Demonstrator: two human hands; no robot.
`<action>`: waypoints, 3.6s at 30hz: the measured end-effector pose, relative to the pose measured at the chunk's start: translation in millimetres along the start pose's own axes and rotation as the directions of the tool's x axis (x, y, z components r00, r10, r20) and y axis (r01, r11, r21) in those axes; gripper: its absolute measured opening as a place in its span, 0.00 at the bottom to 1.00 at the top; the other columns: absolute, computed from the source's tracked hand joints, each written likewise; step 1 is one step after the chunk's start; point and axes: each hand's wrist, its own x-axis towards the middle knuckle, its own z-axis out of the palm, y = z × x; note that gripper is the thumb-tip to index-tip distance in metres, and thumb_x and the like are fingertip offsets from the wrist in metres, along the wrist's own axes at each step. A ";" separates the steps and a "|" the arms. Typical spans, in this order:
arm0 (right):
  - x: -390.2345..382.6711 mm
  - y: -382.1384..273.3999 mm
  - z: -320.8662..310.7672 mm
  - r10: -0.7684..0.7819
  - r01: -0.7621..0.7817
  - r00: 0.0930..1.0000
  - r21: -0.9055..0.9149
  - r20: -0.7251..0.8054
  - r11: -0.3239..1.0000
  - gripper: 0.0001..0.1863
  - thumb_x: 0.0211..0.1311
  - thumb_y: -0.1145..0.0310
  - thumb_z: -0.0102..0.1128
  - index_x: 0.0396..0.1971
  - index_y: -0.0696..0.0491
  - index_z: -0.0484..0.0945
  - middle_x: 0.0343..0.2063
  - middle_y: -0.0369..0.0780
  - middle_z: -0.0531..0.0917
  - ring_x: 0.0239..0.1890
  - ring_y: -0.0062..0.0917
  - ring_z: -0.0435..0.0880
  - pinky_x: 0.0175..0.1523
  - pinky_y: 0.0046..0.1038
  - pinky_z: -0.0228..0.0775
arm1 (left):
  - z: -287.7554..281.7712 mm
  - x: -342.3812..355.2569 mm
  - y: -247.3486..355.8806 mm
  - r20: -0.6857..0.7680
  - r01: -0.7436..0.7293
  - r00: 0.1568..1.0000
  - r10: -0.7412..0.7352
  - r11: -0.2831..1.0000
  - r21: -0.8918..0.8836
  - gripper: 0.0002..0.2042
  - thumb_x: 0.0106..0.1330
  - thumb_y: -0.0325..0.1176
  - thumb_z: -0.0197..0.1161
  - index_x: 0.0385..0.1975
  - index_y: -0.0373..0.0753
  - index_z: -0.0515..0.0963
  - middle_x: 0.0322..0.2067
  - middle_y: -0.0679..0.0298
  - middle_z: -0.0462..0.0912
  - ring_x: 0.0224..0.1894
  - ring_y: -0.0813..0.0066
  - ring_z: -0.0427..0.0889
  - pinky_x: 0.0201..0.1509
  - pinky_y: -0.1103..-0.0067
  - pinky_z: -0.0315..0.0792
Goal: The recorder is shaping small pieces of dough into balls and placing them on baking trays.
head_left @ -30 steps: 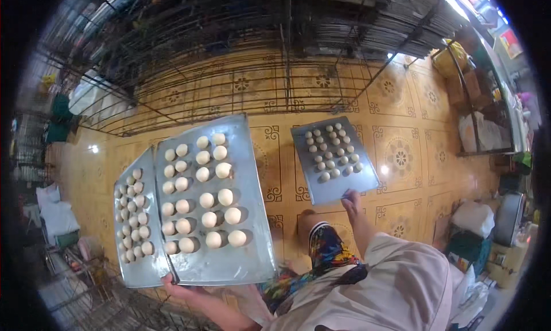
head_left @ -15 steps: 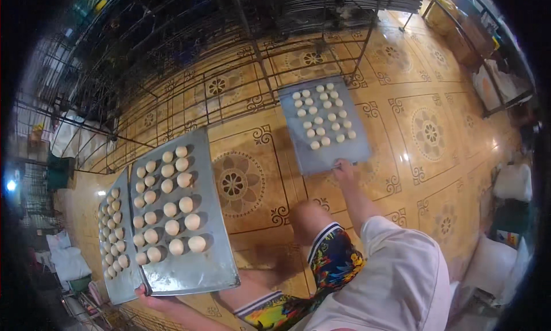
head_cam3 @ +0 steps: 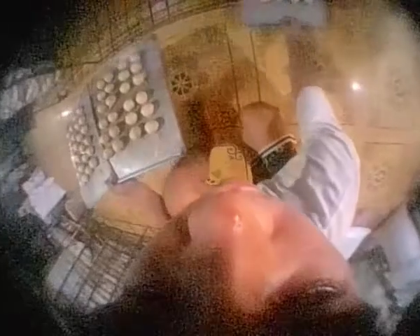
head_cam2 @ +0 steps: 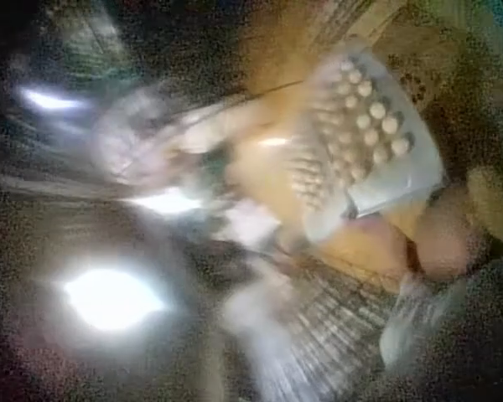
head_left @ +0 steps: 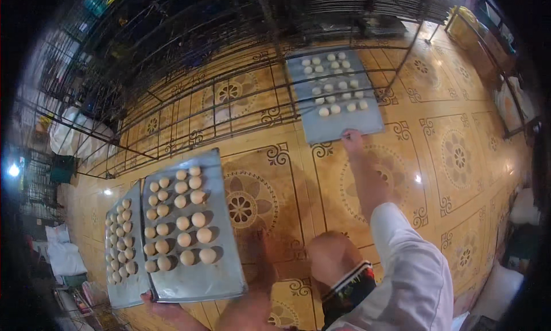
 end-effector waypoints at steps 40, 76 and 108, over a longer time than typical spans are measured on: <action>-328.1 29.1 267.7 0.357 -0.377 0.909 0.060 0.215 0.924 0.06 0.51 0.79 0.57 0.30 0.54 0.72 0.28 0.34 0.72 0.33 0.19 0.72 0.37 0.24 0.70 | 166.7 125.1 -306.2 0.336 0.771 0.634 -0.697 0.603 -0.203 0.16 0.44 0.21 0.51 0.37 0.30 0.71 0.37 0.56 0.76 0.41 0.56 0.78 0.55 0.60 0.72; -457.0 -420.6 136.3 0.124 -0.172 0.984 -0.480 -0.130 0.860 0.11 0.52 0.70 0.57 0.14 0.58 0.73 0.11 0.32 0.69 0.16 0.18 0.63 0.21 0.29 0.55 | 182.1 -80.4 8.9 0.774 -0.393 0.595 0.216 0.918 0.046 0.09 0.61 0.32 0.57 0.30 0.31 0.77 0.28 0.58 0.80 0.29 0.63 0.76 0.30 0.71 0.68; -254.5 -1128.6 -214.4 -0.172 0.190 0.897 0.003 -0.406 0.982 0.29 0.67 0.52 0.37 0.41 0.63 0.79 0.34 0.42 0.82 0.30 0.22 0.80 0.33 0.20 0.72 | 634.7 -916.7 407.8 0.712 0.410 -0.552 0.434 0.885 -0.222 0.11 0.64 0.34 0.56 0.21 0.39 0.75 0.15 0.74 0.67 0.20 0.83 0.69 0.22 0.83 0.61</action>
